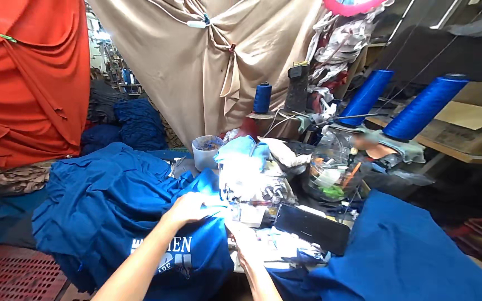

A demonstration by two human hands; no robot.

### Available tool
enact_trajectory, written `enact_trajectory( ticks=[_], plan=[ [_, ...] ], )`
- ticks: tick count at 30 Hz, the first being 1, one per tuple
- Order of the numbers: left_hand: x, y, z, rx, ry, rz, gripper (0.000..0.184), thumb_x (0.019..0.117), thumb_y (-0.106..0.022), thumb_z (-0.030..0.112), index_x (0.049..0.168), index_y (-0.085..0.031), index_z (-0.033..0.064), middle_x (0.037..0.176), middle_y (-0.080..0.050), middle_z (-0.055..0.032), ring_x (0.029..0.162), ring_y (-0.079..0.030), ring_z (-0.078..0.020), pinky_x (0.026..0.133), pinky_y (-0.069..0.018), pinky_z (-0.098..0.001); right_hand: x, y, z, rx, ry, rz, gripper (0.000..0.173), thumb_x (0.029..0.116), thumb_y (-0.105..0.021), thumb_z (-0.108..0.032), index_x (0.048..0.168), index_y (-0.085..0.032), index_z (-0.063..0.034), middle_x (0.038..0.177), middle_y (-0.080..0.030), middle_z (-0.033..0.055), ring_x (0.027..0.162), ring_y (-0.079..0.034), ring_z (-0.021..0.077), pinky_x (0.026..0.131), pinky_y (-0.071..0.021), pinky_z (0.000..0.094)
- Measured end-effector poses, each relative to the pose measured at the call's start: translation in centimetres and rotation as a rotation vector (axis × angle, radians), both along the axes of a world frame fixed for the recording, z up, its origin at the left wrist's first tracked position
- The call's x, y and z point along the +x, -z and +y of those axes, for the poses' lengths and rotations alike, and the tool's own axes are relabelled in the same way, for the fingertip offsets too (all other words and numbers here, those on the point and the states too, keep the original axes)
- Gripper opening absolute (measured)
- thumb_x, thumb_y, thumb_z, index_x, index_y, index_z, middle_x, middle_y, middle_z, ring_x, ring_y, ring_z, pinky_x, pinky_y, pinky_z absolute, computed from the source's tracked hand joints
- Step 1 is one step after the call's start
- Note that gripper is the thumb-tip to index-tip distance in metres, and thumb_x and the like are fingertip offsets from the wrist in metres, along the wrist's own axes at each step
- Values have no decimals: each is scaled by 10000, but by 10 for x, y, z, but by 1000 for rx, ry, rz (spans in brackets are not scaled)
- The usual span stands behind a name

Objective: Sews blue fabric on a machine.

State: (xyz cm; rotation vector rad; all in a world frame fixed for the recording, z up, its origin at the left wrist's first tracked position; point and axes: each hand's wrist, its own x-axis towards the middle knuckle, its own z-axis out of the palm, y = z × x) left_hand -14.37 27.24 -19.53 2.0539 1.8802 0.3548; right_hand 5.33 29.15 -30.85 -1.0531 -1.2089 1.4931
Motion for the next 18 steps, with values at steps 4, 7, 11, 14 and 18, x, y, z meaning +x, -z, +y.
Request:
enact_trajectory(
  ticks=[4, 7, 11, 14, 18],
  plan=[
    [-7, 23, -18, 334, 63, -214, 215, 953, -693, 267, 942, -757, 61, 921, -730, -65, 889, -691, -175, 852, -569, -412, 7, 11, -9, 35, -116, -78, 136, 956, -699, -128, 900, -739, -11, 712, -655, -10, 587, -561, 24, 572, -490, 211],
    [31, 40, -42, 477, 120, -108, 209, 960, -667, 209, 906, -759, 30, 904, -746, -121, 866, -732, -254, 807, -600, -469, 11, 17, -16, 30, -132, -83, 134, 944, -704, -135, 871, -713, -23, 692, -620, -26, 569, -528, 22, 567, -470, 210],
    [63, 75, -48, 688, 67, 31, 163, 899, -698, 135, 789, -728, 18, 761, -711, -134, 704, -735, -289, 616, -610, -473, 15, 20, -21, 28, -107, -57, 102, 932, -675, -79, 839, -695, -44, 664, -598, -60, 568, -516, 0, 579, -460, 192],
    [69, 70, -32, 604, 13, 38, 216, 947, -644, 163, 837, -744, 6, 843, -736, -161, 814, -750, -325, 709, -613, -493, 13, 15, -13, 69, -62, -90, 115, 948, -656, -66, 851, -704, -25, 696, -621, -40, 613, -553, 10, 607, -481, 201],
    [77, 26, 2, 58, -132, 12, 371, 1073, -484, 301, 1200, -726, 51, 1247, -692, -175, 1232, -624, -349, 1035, -477, -541, 5, -4, 4, 83, -1, -199, 129, 960, -679, -95, 901, -739, 2, 772, -670, 21, 691, -590, 55, 674, -497, 258]
  ],
)
